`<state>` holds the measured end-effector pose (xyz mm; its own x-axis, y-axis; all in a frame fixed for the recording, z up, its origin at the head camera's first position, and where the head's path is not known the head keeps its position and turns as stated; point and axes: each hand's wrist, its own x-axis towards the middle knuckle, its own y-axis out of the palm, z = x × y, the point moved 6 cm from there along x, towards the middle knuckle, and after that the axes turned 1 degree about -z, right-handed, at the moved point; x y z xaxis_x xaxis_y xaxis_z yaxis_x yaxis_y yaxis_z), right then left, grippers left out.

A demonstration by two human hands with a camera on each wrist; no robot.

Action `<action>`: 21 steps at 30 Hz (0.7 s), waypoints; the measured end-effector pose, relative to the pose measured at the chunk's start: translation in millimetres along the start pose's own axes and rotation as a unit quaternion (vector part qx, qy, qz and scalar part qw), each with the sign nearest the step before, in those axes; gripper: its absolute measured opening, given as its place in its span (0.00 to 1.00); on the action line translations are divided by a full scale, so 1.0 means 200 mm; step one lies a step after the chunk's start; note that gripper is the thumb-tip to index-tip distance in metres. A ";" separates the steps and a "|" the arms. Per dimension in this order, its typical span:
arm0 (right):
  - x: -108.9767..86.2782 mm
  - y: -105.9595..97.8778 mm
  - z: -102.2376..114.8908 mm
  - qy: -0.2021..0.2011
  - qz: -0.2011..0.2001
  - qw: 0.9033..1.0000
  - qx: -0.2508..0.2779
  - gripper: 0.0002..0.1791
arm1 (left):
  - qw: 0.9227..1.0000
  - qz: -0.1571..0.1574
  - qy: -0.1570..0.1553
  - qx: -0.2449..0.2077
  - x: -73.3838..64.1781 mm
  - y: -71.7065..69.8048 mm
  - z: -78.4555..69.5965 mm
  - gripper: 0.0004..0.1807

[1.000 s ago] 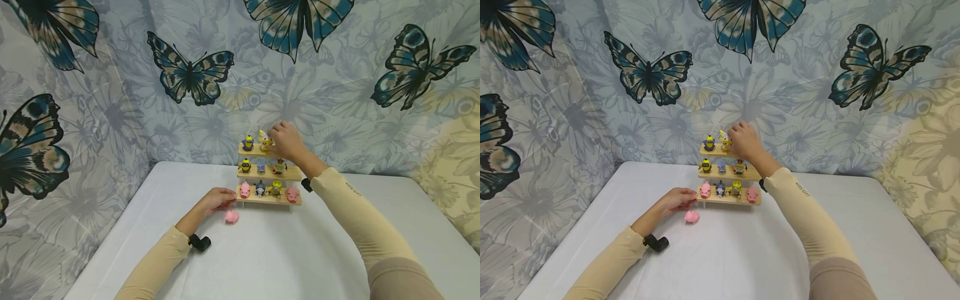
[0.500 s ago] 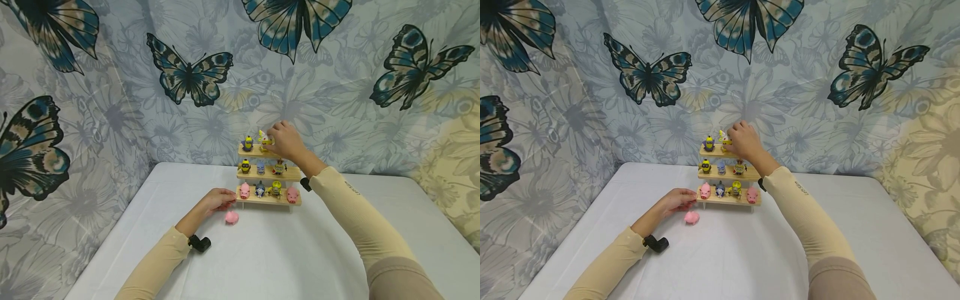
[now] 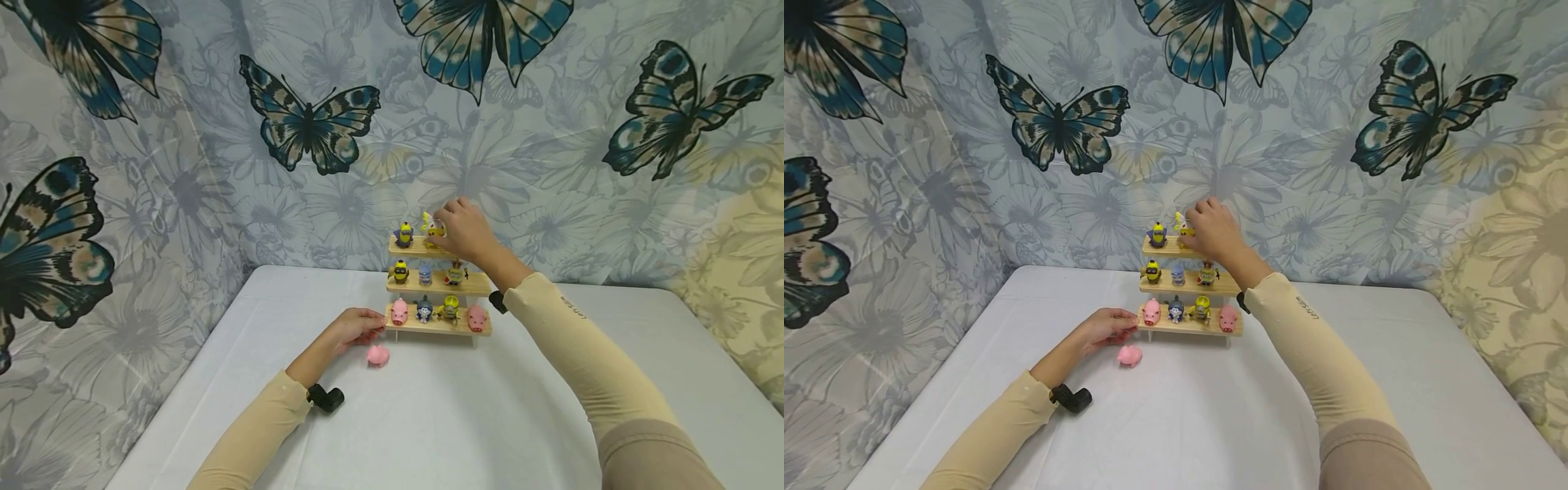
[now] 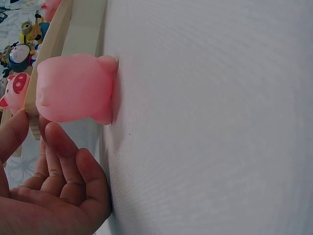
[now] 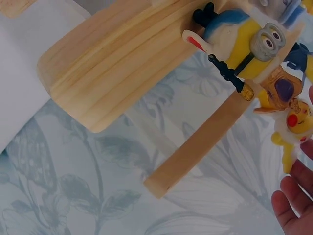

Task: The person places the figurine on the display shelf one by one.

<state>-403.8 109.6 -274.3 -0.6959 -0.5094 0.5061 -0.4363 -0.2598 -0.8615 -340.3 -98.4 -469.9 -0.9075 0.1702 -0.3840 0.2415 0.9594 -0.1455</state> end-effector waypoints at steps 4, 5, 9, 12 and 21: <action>0.00 0.00 0.00 0.003 0.002 1.000 0.001 0.24 | 1.000 0.001 0.000 -0.002 0.00 0.00 0.00 0.14; 0.00 0.00 0.00 0.004 0.002 1.000 0.001 0.24 | 1.000 0.002 0.000 -0.003 0.01 0.00 0.00 0.14; 0.00 0.01 0.00 0.002 -0.002 1.000 0.004 0.24 | 1.000 0.002 -0.004 -0.004 0.01 0.00 0.00 0.14; 0.00 0.01 0.00 -0.001 -0.004 1.000 0.000 0.24 | 1.000 0.002 -0.004 -0.004 0.01 0.00 0.00 0.14; 0.01 0.01 0.00 0.002 -0.006 1.000 0.001 0.25 | 1.000 0.010 0.001 -0.006 -0.02 0.00 -0.02 0.15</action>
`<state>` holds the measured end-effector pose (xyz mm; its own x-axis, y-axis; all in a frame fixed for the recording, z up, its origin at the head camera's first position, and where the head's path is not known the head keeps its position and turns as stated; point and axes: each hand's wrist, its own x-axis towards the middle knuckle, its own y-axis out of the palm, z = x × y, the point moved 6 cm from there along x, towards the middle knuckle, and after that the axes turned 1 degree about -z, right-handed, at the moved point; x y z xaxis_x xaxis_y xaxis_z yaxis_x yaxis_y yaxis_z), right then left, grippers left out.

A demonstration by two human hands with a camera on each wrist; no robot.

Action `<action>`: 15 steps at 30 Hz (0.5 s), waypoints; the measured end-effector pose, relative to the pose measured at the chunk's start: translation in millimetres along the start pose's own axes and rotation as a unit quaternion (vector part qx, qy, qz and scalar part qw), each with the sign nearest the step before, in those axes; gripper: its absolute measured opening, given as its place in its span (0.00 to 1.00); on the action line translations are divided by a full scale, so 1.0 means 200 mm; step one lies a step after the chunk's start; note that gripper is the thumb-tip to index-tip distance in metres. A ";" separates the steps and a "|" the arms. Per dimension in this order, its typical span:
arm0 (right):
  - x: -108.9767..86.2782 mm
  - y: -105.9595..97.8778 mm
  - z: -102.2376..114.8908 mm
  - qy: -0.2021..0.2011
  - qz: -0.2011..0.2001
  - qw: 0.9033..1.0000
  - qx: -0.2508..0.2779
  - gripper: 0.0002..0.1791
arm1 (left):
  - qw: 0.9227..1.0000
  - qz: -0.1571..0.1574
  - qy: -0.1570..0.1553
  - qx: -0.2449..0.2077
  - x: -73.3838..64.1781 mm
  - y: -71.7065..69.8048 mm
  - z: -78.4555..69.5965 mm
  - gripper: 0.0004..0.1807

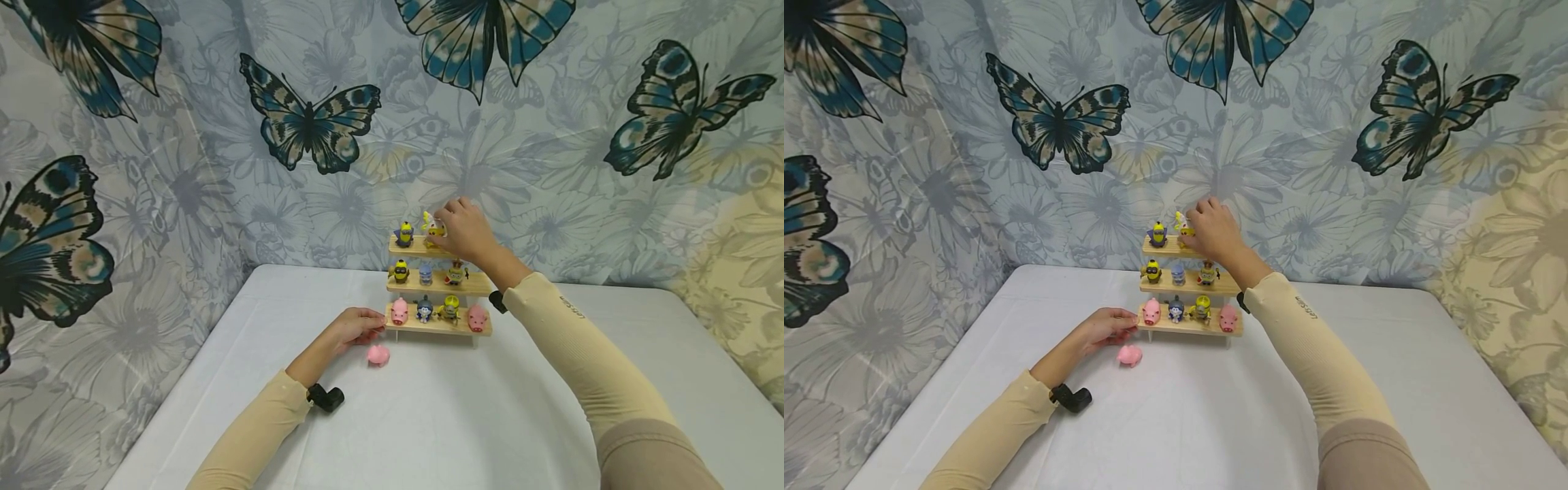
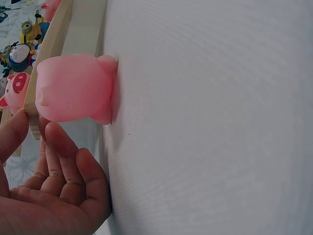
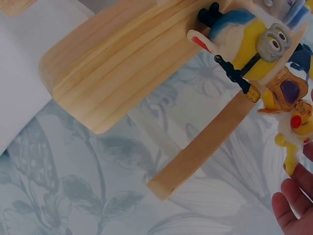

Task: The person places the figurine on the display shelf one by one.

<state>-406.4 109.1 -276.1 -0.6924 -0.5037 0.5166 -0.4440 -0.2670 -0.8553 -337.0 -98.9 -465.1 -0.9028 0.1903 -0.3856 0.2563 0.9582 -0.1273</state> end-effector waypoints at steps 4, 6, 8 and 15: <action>0.00 0.00 -0.01 0.010 0.001 1.000 0.008 0.28 | 1.000 -0.006 0.001 0.000 0.00 0.00 0.00 0.14; -0.01 -0.01 -0.01 0.016 -0.011 1.000 0.010 0.30 | 1.000 -0.008 -0.001 0.000 0.02 0.00 0.01 0.14; -0.01 -0.03 -0.02 0.017 -0.041 0.999 0.012 0.32 | 1.000 -0.008 -0.001 0.000 0.02 0.00 0.01 0.14; -0.06 -0.14 0.03 0.011 -0.171 0.985 0.037 0.29 | 1.000 -0.010 -0.007 0.004 0.02 0.00 0.00 0.14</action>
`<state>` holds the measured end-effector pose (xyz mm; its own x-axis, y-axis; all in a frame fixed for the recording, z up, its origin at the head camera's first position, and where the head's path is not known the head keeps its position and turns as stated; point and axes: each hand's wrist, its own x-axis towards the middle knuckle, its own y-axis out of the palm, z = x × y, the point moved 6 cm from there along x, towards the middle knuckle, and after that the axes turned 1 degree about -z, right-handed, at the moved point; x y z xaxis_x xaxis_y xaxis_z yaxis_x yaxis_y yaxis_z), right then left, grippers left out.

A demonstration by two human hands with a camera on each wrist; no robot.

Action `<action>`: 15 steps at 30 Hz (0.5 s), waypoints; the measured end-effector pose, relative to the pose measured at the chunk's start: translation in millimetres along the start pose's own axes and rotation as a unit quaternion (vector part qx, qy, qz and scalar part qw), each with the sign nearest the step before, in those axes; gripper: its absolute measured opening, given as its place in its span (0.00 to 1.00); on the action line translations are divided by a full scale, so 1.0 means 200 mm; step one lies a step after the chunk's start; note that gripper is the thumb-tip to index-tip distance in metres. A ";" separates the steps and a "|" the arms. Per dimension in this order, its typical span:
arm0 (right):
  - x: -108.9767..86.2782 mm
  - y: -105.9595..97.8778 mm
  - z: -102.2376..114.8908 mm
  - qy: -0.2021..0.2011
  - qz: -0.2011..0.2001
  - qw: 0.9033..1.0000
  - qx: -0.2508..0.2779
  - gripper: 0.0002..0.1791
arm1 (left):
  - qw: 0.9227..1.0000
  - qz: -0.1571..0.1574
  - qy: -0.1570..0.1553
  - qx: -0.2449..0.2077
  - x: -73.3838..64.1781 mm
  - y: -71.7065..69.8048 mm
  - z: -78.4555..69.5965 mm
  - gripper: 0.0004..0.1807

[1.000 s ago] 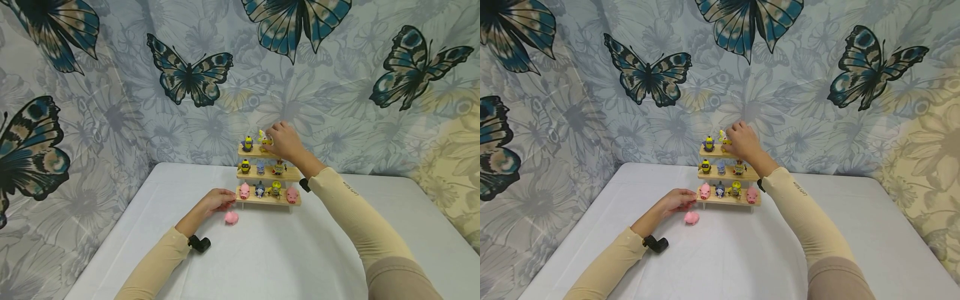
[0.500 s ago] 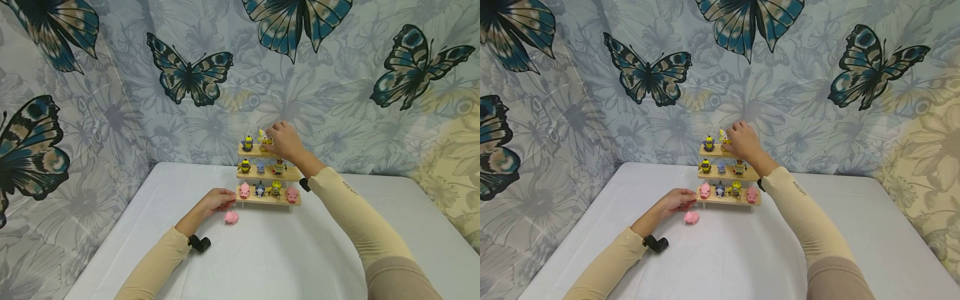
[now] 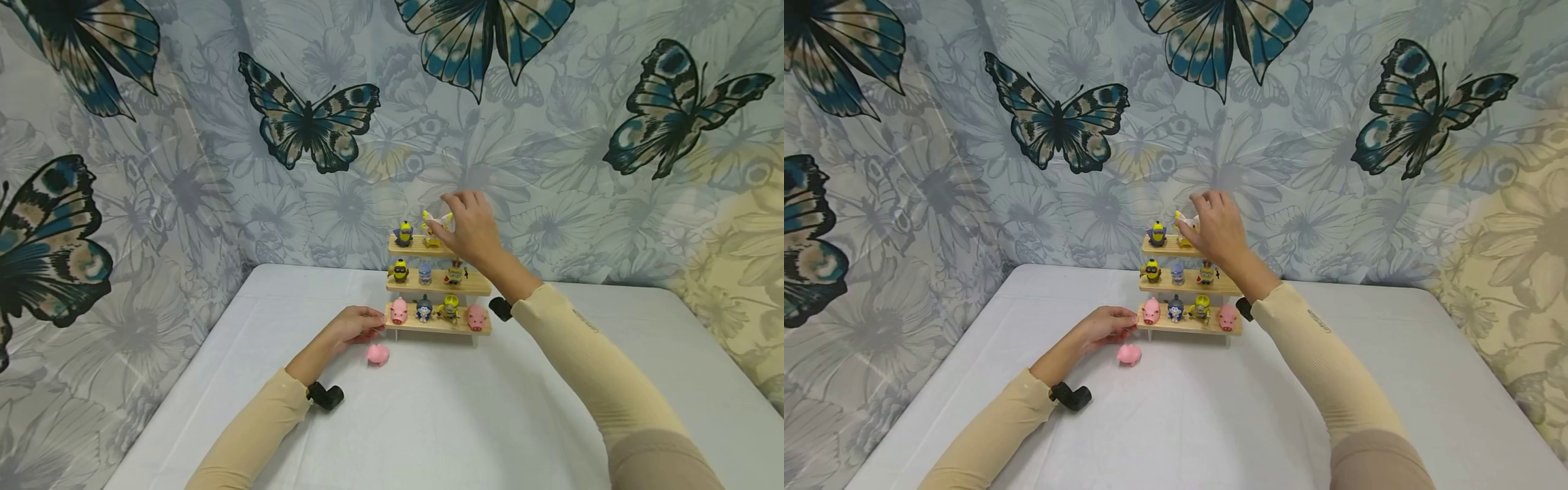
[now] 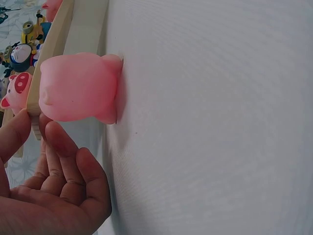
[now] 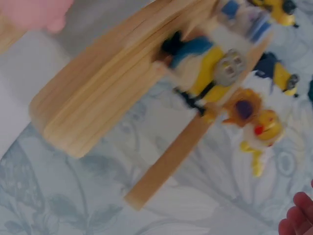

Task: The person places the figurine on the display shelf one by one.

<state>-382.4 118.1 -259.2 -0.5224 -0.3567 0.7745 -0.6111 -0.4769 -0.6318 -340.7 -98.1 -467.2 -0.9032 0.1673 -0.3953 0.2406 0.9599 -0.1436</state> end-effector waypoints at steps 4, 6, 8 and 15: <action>-0.02 -0.05 0.06 0.015 -0.006 0.998 0.054 0.24 | 1.000 -0.001 -0.004 -0.002 0.00 0.00 0.00 0.14; -0.04 -0.07 0.11 0.017 0.008 0.996 0.087 0.22 | 1.000 -0.002 -0.003 -0.001 0.00 0.00 0.00 0.14; -0.06 -0.07 0.16 0.014 0.032 0.992 0.118 0.19 | 1.000 -0.003 -0.002 0.002 0.00 0.00 0.00 0.14; -0.19 -0.04 0.34 -0.001 0.175 0.970 0.168 0.15 | 1.000 -0.003 0.000 0.012 0.00 0.00 0.00 0.15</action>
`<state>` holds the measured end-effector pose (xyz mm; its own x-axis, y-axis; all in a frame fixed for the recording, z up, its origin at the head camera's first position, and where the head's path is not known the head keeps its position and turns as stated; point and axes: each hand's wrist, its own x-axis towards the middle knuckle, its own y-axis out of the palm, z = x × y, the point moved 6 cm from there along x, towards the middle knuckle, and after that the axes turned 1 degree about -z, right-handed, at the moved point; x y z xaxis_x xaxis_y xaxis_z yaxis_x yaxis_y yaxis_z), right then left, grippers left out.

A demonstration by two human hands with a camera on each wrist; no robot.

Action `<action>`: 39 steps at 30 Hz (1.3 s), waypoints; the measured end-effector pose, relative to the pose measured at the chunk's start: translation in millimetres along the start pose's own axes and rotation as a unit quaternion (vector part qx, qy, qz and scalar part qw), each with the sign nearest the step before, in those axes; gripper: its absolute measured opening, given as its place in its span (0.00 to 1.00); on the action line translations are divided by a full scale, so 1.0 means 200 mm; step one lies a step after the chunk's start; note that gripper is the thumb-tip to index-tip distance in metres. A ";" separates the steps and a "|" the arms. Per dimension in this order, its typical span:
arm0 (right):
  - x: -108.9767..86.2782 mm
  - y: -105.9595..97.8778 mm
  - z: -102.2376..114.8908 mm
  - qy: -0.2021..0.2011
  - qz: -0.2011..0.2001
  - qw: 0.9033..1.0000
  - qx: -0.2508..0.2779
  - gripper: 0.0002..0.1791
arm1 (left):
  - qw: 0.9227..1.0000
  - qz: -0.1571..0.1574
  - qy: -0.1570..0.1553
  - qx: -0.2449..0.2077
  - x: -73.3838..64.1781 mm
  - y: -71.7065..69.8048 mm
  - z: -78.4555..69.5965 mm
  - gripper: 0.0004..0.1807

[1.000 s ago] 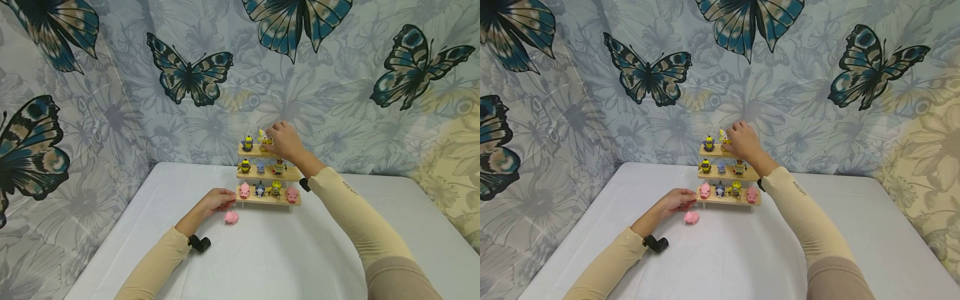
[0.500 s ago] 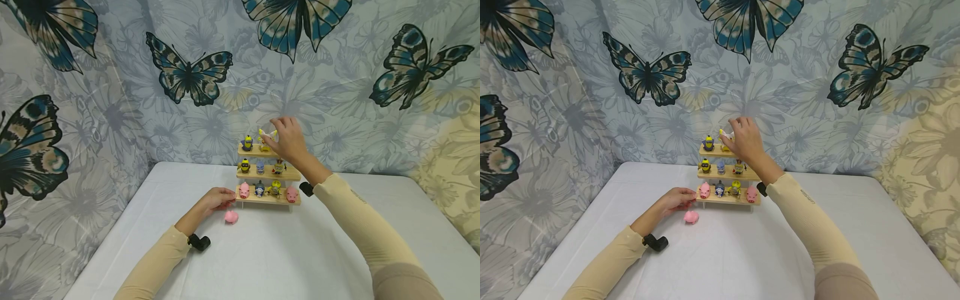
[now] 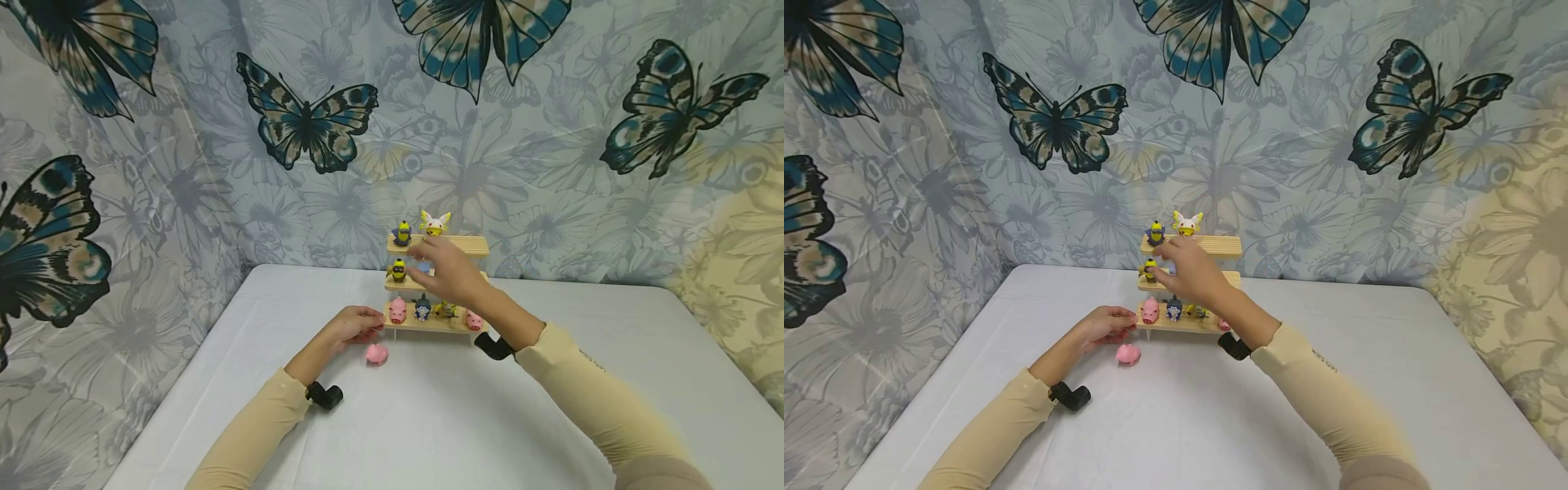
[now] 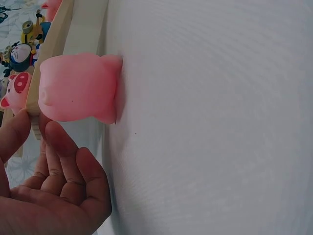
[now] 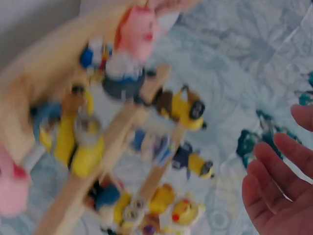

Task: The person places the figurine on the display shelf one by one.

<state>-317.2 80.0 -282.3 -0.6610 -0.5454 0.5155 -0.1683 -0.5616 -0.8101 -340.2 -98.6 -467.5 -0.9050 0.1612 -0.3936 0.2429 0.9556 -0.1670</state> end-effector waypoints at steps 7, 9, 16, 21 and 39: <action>-0.07 0.21 0.17 -0.063 0.141 0.988 -0.008 0.11 | 1.000 -0.006 0.013 0.012 0.00 -0.01 0.00 0.15; -0.09 0.26 0.21 -0.088 0.165 0.982 -0.012 0.09 | 1.000 -0.005 0.016 0.011 0.00 -0.01 -0.01 0.15; -0.20 0.49 0.30 -0.141 0.228 0.962 -0.042 0.07 | 1.000 -0.004 0.010 0.006 0.00 -0.02 -0.01 0.17; -0.25 0.63 0.31 -0.159 0.220 0.953 -0.138 0.04 | 1.000 0.003 0.005 -0.003 -0.01 -0.01 -0.01 0.17; -0.26 0.75 0.32 -0.154 0.163 0.938 -0.263 0.08 | 1.000 0.008 0.014 -0.001 0.00 0.00 -0.01 0.16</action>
<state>-262.0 -15.5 -411.7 -0.5106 -0.8346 0.2068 -0.3855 0.0073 -0.9227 -341.2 -98.7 -465.8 -0.9103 0.1838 -0.3710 0.2573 0.9531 -0.1593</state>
